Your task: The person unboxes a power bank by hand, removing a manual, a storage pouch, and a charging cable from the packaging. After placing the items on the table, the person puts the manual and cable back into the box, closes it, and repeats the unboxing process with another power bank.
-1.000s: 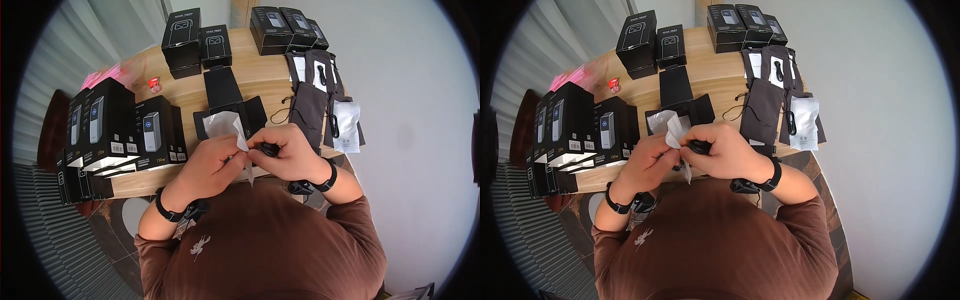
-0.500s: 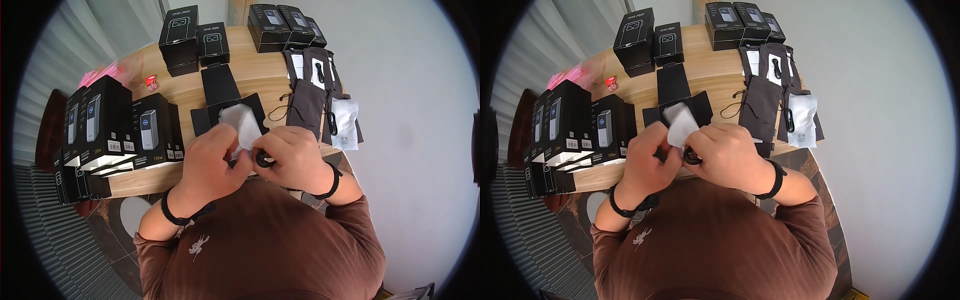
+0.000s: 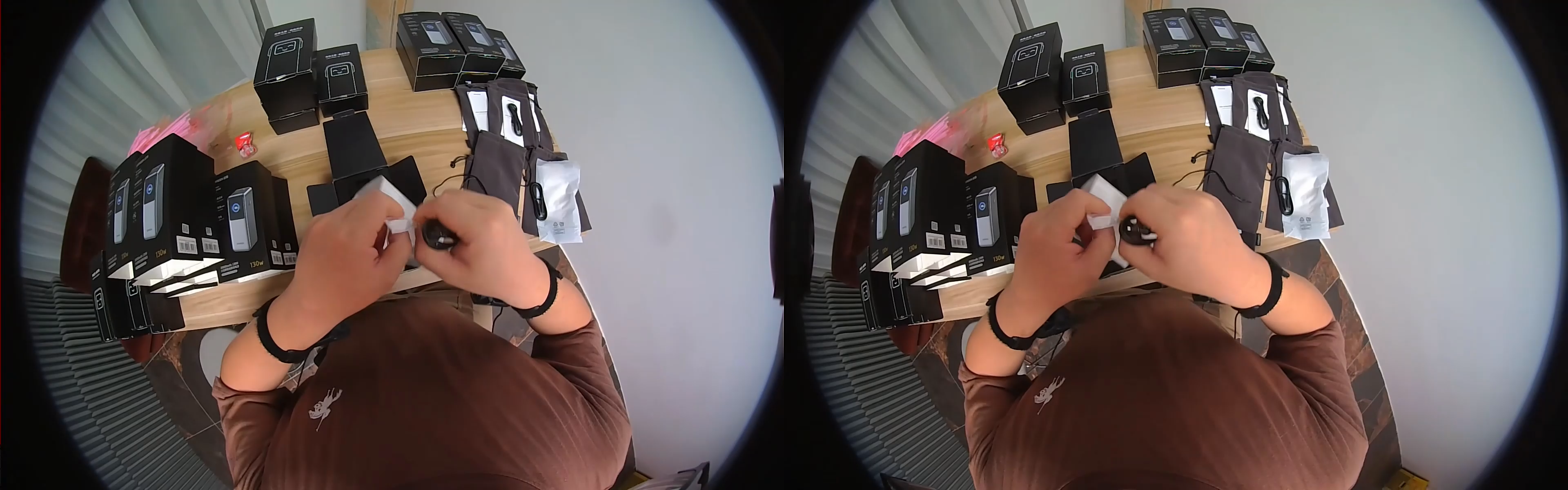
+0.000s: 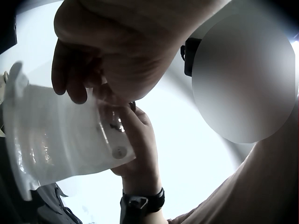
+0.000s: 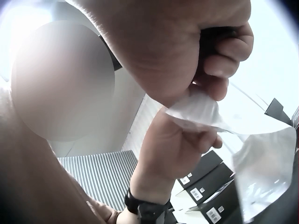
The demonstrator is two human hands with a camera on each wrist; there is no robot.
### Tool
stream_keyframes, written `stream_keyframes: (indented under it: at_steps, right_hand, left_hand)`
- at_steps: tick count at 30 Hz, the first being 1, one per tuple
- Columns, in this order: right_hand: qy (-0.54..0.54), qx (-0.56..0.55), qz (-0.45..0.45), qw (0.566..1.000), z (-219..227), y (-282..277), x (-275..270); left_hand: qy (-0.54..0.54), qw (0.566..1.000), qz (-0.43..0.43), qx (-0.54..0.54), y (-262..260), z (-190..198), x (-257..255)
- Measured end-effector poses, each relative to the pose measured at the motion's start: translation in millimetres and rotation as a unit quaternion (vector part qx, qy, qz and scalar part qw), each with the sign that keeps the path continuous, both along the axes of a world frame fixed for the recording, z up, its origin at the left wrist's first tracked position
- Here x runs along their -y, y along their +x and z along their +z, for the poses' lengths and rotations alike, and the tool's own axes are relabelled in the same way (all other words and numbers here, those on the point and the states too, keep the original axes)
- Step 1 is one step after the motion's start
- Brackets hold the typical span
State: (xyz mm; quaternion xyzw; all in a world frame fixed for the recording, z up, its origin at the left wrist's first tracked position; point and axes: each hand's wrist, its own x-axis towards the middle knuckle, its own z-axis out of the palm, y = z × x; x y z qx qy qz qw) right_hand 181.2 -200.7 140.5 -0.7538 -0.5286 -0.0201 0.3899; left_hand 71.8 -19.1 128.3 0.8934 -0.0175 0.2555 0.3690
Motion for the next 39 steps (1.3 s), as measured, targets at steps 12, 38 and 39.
stream_keyframes:
  at_steps: [12, 38, 39]
  right_hand:
    - [0.036, 0.088, 0.079, 0.992, 13.9, -0.3, -6.4]
    - [-0.070, 0.190, 0.063, 0.977, 50.1, 3.4, -5.0]
    - [-0.076, 0.217, 0.079, 0.970, 56.3, 5.2, -3.3]
  left_hand:
    - [-0.082, 0.994, 0.016, -0.071, 6.9, 12.9, -5.5]
    - [-0.349, 0.930, -0.092, -0.071, 22.0, -5.9, -20.4]
    - [-0.340, 0.933, -0.097, -0.065, 22.7, -4.4, -21.7]
